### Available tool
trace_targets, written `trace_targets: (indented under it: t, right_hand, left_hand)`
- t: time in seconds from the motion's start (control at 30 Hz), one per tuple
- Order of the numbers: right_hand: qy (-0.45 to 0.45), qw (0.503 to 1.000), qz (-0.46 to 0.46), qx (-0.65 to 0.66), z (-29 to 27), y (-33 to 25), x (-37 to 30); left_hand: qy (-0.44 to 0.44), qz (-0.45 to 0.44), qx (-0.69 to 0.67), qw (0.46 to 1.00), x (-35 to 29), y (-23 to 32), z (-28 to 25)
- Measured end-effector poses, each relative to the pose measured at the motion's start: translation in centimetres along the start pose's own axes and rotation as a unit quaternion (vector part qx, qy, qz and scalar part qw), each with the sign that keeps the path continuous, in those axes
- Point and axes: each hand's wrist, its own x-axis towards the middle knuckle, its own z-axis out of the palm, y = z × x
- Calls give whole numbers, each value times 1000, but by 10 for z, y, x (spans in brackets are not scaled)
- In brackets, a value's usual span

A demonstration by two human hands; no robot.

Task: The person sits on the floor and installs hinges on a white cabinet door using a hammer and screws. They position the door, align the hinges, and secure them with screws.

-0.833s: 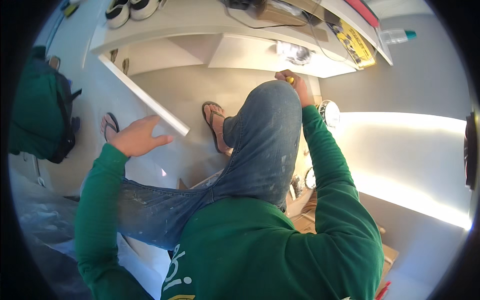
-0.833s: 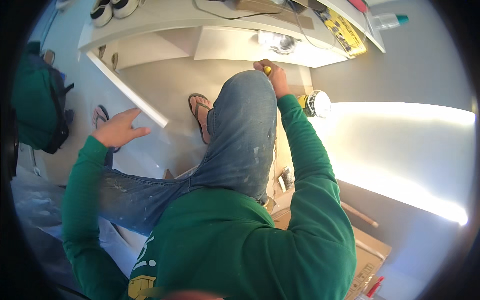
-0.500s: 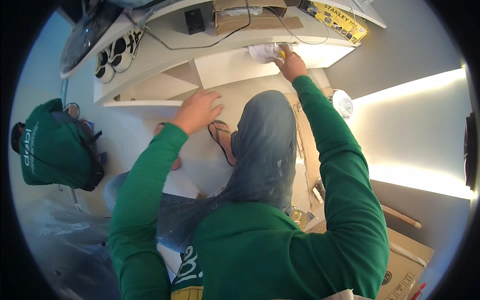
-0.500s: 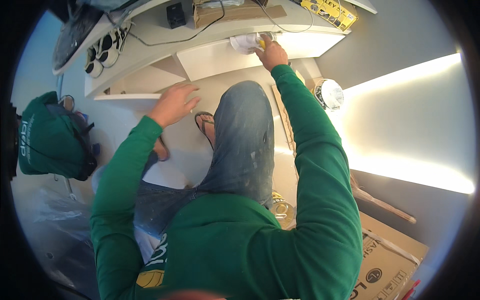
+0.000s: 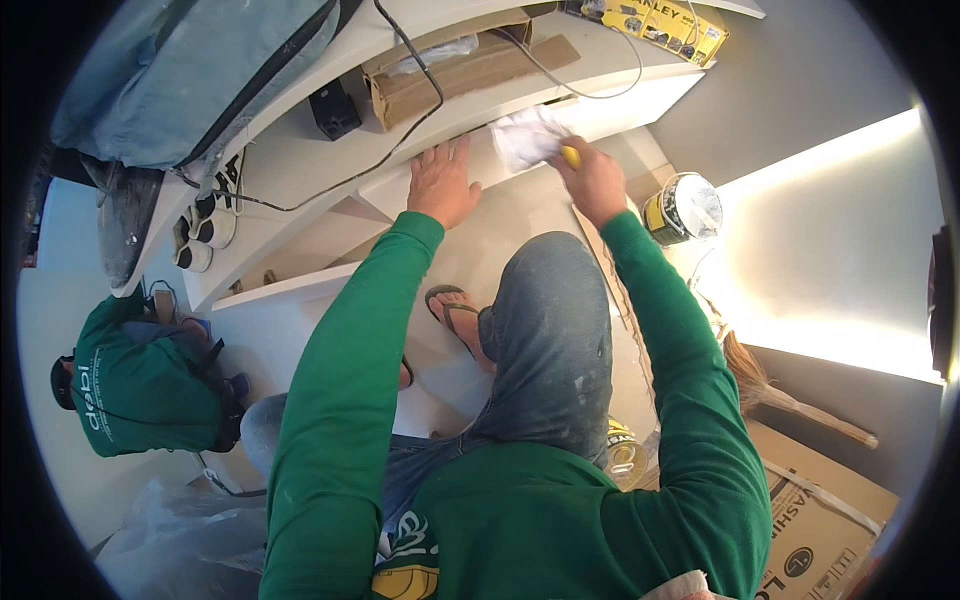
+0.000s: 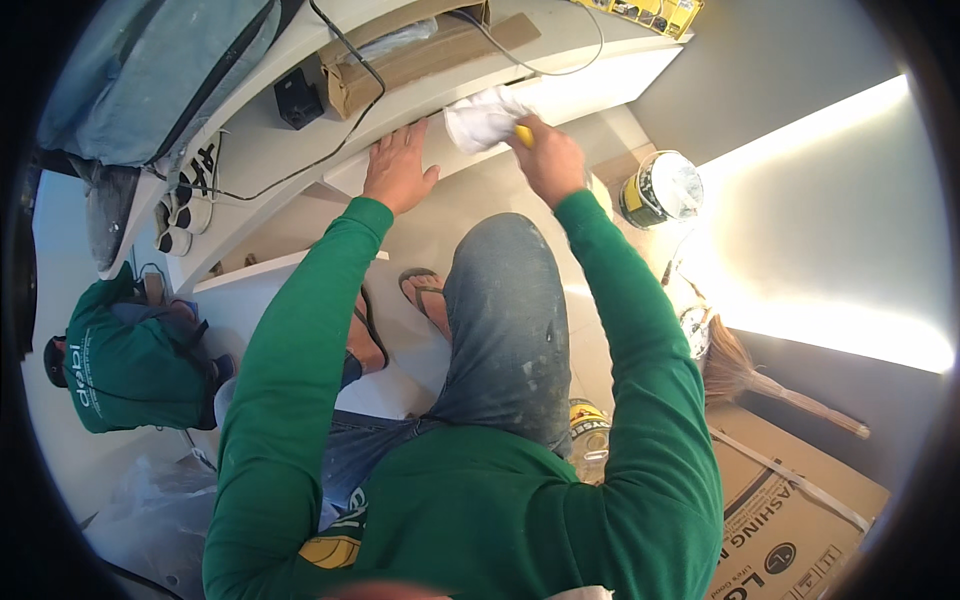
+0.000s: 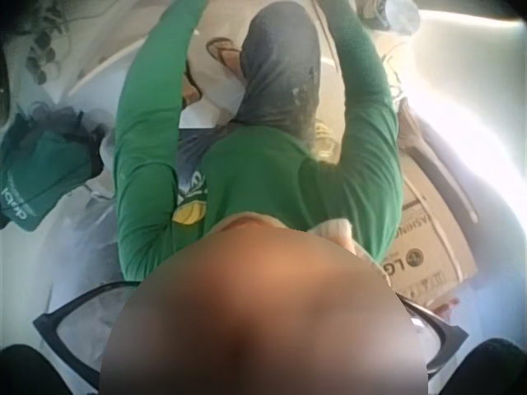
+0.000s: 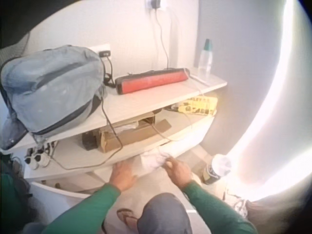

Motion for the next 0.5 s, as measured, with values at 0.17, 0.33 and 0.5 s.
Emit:
trace_targets:
  t: [0.17,0.33,0.5]
  right_hand:
    - [35,987,83,131,-89,19,-71]
    - [-9,990,75,116,-158,-12,-86]
    - [-13,996,-71,45,-168,-74,-59]
  left_hand:
    - [0,14,-18,1000,-1,-2,2]
    - [5,52,-20,998,-13,-2,2]
    - [9,71,-15,997,-26,1,4]
